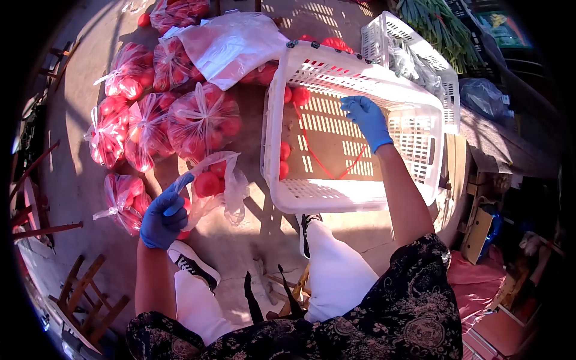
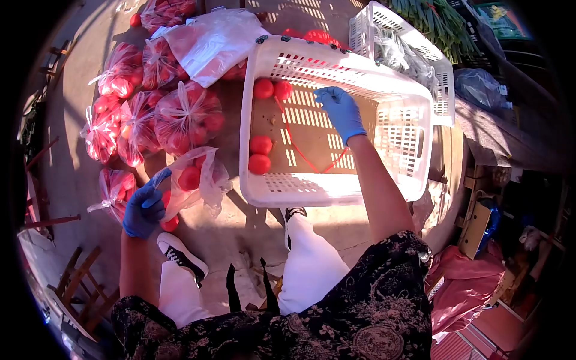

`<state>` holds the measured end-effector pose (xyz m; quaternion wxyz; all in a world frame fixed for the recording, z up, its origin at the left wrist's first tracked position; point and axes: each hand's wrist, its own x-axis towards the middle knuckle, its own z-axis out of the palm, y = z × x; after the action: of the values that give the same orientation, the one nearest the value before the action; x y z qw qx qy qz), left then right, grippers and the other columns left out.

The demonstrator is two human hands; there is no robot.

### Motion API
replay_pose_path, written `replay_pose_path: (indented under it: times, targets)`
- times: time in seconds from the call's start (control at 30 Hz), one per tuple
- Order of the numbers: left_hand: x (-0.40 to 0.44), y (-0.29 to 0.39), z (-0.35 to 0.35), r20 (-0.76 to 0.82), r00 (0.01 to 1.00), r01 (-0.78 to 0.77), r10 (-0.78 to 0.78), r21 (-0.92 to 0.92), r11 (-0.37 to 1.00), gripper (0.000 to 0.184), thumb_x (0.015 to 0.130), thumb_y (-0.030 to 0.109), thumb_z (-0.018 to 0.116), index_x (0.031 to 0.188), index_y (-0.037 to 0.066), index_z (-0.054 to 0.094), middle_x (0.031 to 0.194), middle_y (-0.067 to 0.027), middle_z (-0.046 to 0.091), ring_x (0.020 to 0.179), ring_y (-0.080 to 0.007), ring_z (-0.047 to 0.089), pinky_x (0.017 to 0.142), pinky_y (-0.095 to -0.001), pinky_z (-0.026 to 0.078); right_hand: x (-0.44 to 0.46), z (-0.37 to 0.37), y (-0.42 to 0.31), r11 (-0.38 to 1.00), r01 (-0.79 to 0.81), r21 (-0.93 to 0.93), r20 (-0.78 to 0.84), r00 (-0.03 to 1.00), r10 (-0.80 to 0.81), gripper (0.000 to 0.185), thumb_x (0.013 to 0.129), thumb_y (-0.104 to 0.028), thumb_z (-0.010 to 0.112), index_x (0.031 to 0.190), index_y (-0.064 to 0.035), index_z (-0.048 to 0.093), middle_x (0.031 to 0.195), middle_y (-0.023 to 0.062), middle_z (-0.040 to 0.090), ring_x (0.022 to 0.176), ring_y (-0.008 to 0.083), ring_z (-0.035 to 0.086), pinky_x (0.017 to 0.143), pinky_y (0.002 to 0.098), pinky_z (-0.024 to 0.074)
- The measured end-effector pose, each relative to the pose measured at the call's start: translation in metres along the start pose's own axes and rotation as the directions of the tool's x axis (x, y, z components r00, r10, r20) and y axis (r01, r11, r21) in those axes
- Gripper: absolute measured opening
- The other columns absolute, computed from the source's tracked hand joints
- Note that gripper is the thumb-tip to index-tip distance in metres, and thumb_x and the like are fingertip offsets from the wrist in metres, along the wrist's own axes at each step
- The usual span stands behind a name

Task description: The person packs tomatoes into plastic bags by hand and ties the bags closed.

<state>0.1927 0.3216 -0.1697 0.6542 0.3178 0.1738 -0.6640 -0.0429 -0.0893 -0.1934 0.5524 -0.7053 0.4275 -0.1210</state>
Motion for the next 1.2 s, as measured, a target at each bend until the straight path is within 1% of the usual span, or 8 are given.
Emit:
replay_pose_path:
  times: [0.2,0.43,0.6,0.7,0.8,0.87,0.97,1.2]
  targets:
    - [0.020,0.003,0.031,-0.021,1.000,-0.003,0.005,0.087,0.996,0.048,0.088,0.016,0.046,0.132,0.002,0.032,0.054,0.0040,0.032,0.043,-0.0054,0.029,0.041,-0.0190,0.023,0.071,0.055,0.093,0.722,0.112,-0.682,-0.010,0.987,-0.163,0.047,0.069,-0.041,0.066,0.107,-0.0134,0.059,0.115,0.0161,0.053,0.109,0.0309,0.049,0.088,0.0424,0.0427]
    - [0.034,0.010,0.042,-0.021,0.999,0.027,-0.024,0.142,0.989,0.049,0.088,0.017,0.046,0.131,0.000,0.032,0.053,0.0048,0.032,0.042,-0.0049,0.028,0.041,-0.0200,0.023,0.113,0.148,0.052,0.647,-0.543,-0.534,-0.258,0.834,0.487,0.091,0.060,-0.059,0.070,0.136,-0.0367,0.025,0.146,0.0152,-0.005,0.129,0.0407,0.021,0.096,0.0568,0.0322]
    - [0.036,0.021,0.038,-0.060,0.997,-0.027,0.038,0.169,0.985,0.049,0.089,0.020,0.043,0.131,-0.002,0.031,0.052,0.0058,0.031,0.042,-0.0045,0.028,0.041,-0.0192,0.024,0.130,0.164,0.081,0.693,-0.519,-0.500,-0.318,0.855,0.410,0.103,0.055,-0.054,0.076,0.138,-0.0268,0.022,0.144,0.0189,0.001,0.126,0.0391,0.026,0.096,0.0452,0.0393]
    - [0.033,0.028,0.029,-0.047,0.998,-0.038,0.044,0.120,0.992,0.043,0.090,0.019,0.042,0.128,0.000,0.035,0.053,0.0055,0.033,0.042,-0.0045,0.028,0.041,-0.0195,0.024,0.122,0.143,0.096,0.702,-0.288,-0.651,-0.137,0.955,0.265,0.079,0.054,-0.051,0.075,0.123,-0.0188,0.051,0.139,0.0234,0.015,0.120,0.0421,0.035,0.100,0.0392,0.0377]
    - [0.022,0.030,0.021,-0.019,0.998,-0.064,0.067,0.112,0.992,0.046,0.091,0.018,0.043,0.132,0.001,0.032,0.054,0.0058,0.029,0.041,-0.0035,0.024,0.041,-0.0190,0.020,0.114,0.108,0.127,0.841,-0.246,-0.481,0.079,0.944,0.321,0.073,0.061,-0.052,0.072,0.119,-0.0094,0.055,0.129,0.0198,0.038,0.108,0.0283,0.050,0.091,0.0359,0.0428]
    - [0.012,0.026,0.011,-0.020,0.994,-0.104,0.105,0.061,0.993,0.046,0.091,0.018,0.043,0.133,0.001,0.032,0.054,0.0058,0.027,0.040,-0.0033,0.023,0.040,-0.0189,0.019,0.067,0.077,0.081,0.884,-0.460,0.080,0.208,0.875,0.437,0.058,0.074,-0.039,0.068,0.119,-0.0066,0.051,0.110,0.0053,0.056,0.098,0.0146,0.055,0.081,0.0300,0.0491]
    - [0.000,0.021,0.001,0.027,0.993,-0.111,0.111,-0.006,0.994,0.047,0.091,0.019,0.043,0.133,0.001,0.032,0.054,0.0056,0.029,0.041,-0.0032,0.024,0.040,-0.0184,0.020,0.022,0.021,0.055,0.722,-0.398,0.567,0.525,0.850,0.056,0.072,0.072,-0.038,0.071,0.127,-0.0037,0.039,0.126,0.0109,0.046,0.115,0.0265,0.047,0.093,0.0440,0.0446]
    - [-0.011,0.000,-0.012,0.132,0.988,-0.070,0.086,-0.125,0.990,0.049,0.090,0.025,0.043,0.135,0.009,0.031,0.059,0.0037,0.037,0.043,-0.0038,0.028,0.039,-0.0175,0.022,-0.075,0.117,-0.138,0.855,-0.279,0.437,0.817,0.520,-0.248,0.094,0.059,-0.055,0.074,0.127,0.0005,0.040,0.128,0.0139,0.045,0.117,0.0252,0.046,0.098,0.0381,0.0365]
